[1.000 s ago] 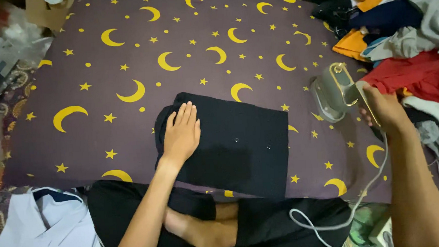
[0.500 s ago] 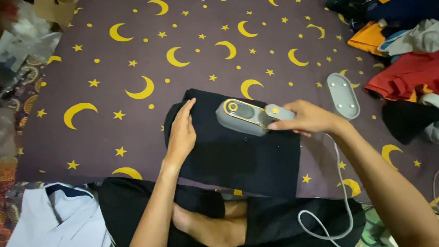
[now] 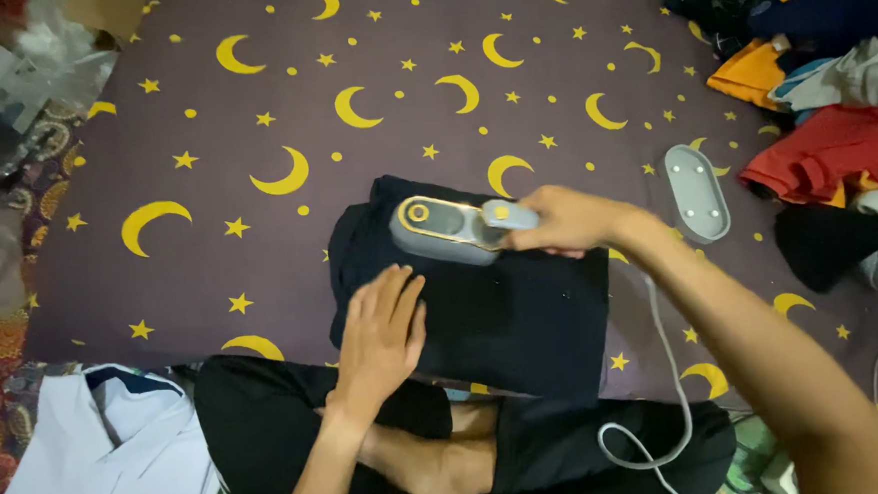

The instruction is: The recorder uses a handheld garment steamer to iron a black long-sleeved shirt on a bed, and then proceeds to fold it.

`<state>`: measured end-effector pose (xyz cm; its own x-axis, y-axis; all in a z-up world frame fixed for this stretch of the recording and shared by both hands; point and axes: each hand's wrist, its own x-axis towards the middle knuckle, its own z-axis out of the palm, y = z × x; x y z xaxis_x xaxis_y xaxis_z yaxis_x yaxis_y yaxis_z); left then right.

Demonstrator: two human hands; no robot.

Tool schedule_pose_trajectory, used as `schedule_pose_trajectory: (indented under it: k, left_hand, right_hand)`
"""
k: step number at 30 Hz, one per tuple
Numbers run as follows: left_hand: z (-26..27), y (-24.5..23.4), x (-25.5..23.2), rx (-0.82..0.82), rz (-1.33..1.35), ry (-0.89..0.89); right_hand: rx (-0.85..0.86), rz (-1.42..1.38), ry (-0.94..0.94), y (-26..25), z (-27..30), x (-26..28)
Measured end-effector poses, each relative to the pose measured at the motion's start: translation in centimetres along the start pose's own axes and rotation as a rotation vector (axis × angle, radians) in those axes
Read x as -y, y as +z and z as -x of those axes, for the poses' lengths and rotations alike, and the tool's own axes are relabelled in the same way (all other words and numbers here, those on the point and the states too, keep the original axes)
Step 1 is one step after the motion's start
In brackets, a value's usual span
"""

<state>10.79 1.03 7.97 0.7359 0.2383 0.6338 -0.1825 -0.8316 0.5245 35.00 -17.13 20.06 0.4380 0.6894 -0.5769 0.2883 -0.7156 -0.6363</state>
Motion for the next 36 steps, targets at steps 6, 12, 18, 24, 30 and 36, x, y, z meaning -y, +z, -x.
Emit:
schedule_pose_trajectory:
  k: [6,12,18,24,30,36]
  left_hand:
    - [1.3,-0.6,0.1,0.134,-0.174,-0.003]
    - [2.1,0.6,0.6,0.086,-0.221,-0.055]
    - [2.1,0.8,0.6,0.096,-0.242,-0.083]
    - [2.2,0.9,0.6,0.137,-0.293,-0.069]
    - [2.0,0.7,0.3,0.142,-0.282,-0.075]
    - [1.8,0.6,0.1,0.155,-0.304,-0.065]
  right_hand:
    - [0.018,0.112,0.091,-2.3,2.5,-3.5]
    - [-0.019,0.1,0.123,-1.6,2.7,-2.5]
    - [-0.123,0.091,0.057,1.5,0.6,2.1]
    - [-0.277,0.088,0.033,2.1,2.1,2.1]
    - [-0.317,-0.044,0.155,-0.4,4.4,-2.1]
    - [-0.303,0.055,0.228,-2.6,8.2,-6.9]
